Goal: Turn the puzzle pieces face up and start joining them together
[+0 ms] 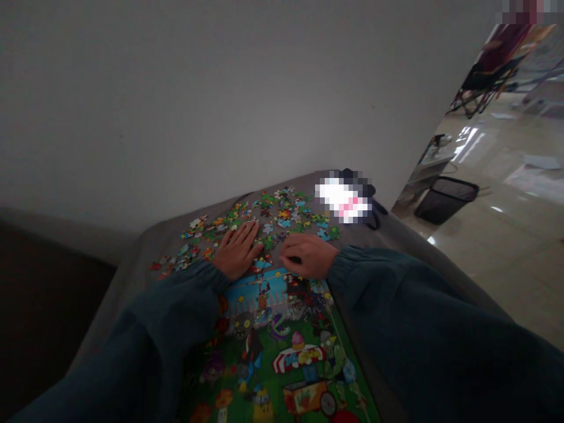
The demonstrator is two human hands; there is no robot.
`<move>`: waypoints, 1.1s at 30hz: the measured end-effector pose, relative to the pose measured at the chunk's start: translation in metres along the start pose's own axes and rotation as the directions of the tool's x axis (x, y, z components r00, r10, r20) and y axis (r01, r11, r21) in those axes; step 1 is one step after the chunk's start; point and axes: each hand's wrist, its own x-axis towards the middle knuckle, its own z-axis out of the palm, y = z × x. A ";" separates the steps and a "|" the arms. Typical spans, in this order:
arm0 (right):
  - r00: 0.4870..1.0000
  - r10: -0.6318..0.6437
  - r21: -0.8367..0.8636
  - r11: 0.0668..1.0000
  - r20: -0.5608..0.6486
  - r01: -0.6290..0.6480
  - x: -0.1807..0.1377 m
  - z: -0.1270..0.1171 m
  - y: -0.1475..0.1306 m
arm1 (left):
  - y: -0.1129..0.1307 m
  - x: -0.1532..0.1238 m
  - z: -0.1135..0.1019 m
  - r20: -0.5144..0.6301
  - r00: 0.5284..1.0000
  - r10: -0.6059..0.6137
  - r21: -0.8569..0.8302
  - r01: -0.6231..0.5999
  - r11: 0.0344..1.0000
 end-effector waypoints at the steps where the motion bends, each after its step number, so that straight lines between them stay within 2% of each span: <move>1: 1.000 0.000 0.005 1.000 -0.007 0.000 0.000 0.000 0.000 | -0.001 0.002 0.002 0.000 1.000 -0.003 -0.003 0.003 1.000; 5: 0.999 0.001 0.039 0.999 -0.042 0.000 -0.001 0.003 0.001 | -0.012 0.012 0.005 0.017 0.999 -0.028 -0.003 0.028 1.000; 9: 0.999 0.003 0.054 0.999 -0.046 -0.001 -0.002 0.005 0.002 | -0.023 0.012 -0.003 0.049 0.997 -0.065 0.025 0.064 0.998; 15: 1.000 0.010 0.044 0.999 -0.009 -0.009 -0.002 0.002 0.002 | -0.043 -0.020 -0.016 0.008 0.995 -0.099 0.073 0.098 0.992; 21: 0.999 0.029 0.056 0.998 0.015 -0.029 0.000 0.001 -0.001 | -0.048 -0.050 0.000 0.099 0.993 -0.071 0.014 0.070 0.997; 25: 0.999 0.033 0.082 0.996 0.003 -0.033 0.001 0.003 -0.003 | -0.045 -0.043 0.010 0.081 0.995 -0.064 -0.018 0.066 0.998; 33: 0.998 0.037 0.081 0.996 -0.052 -0.033 0.003 0.005 0.001 | -0.050 -0.023 0.009 0.026 0.995 -0.098 -0.039 0.099 0.994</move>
